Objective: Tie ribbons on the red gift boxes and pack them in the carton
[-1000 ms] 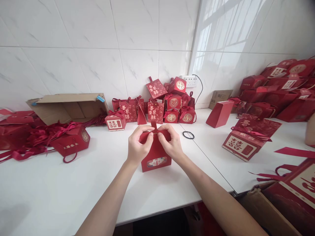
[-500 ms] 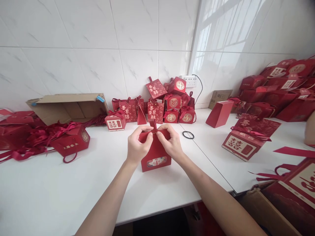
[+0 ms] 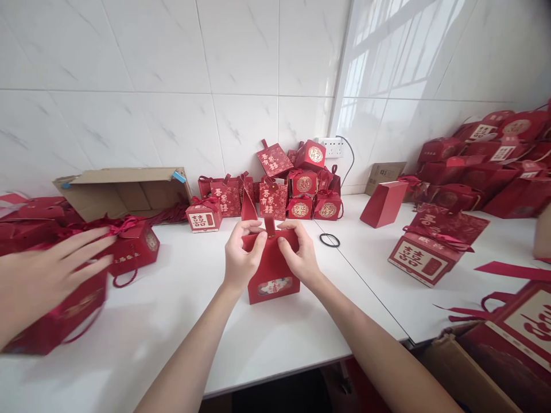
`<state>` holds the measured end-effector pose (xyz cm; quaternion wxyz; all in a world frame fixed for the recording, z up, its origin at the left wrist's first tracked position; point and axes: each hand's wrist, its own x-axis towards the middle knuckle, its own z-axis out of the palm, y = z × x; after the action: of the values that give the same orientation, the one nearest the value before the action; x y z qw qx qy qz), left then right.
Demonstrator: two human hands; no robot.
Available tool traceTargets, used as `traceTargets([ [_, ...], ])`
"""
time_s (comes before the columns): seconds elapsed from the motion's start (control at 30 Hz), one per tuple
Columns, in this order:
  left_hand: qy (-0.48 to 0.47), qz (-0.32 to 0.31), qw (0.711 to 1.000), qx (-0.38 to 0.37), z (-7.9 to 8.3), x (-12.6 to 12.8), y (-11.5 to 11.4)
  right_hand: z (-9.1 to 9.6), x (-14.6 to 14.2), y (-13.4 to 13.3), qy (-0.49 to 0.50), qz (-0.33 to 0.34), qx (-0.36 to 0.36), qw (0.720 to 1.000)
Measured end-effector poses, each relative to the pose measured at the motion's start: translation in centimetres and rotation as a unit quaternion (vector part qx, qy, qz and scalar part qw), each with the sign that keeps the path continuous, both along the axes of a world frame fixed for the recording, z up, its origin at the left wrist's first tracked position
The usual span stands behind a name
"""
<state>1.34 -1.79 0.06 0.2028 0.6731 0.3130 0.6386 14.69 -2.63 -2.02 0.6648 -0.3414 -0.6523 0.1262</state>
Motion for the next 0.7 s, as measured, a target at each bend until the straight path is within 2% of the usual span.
traceTargets([
  [0.07, -0.003, 0.007, 1.000, -0.004, 0.0, 0.0, 0.1, -0.3, -0.1, 0.0, 0.021, 0.001, -0.019, 1.000],
  [0.17, -0.013, -0.008, 1.000, -0.021, -0.4, -0.3, 0.5, -0.4, -0.1, 0.0, 0.057, 0.011, -0.089, 0.994],
  [0.3, -0.030, -0.087, 0.992, -0.089, -1.5, -0.3, 1.3, 0.0, 0.3, 0.7, 0.189, 0.036, -0.157, 0.969],
  [0.37, -0.025, -0.109, 0.987, -0.112, -1.9, -0.1, 1.6, 0.2, 0.9, 1.3, 0.298, 0.029, -0.173, 0.938],
  [0.47, 0.010, -0.102, 0.987, -0.123, -2.2, 0.1, 1.6, 0.3, 2.1, 2.4, 0.459, 0.021, -0.210, 0.863],
  [0.53, 0.037, -0.112, 0.986, -0.117, -2.3, 0.2, 1.4, 0.0, 2.7, 2.9, 0.525, 0.042, -0.239, 0.816],
  [0.6, 0.054, -0.124, 0.987, -0.090, -2.2, 0.3, 1.2, -0.4, 3.1, 3.2, 0.544, 0.083, -0.271, 0.790],
  [0.7, 0.047, -0.090, 0.994, -0.046, -2.1, 0.4, 1.0, -1.2, 3.1, 3.4, 0.478, 0.179, -0.350, 0.785],
])
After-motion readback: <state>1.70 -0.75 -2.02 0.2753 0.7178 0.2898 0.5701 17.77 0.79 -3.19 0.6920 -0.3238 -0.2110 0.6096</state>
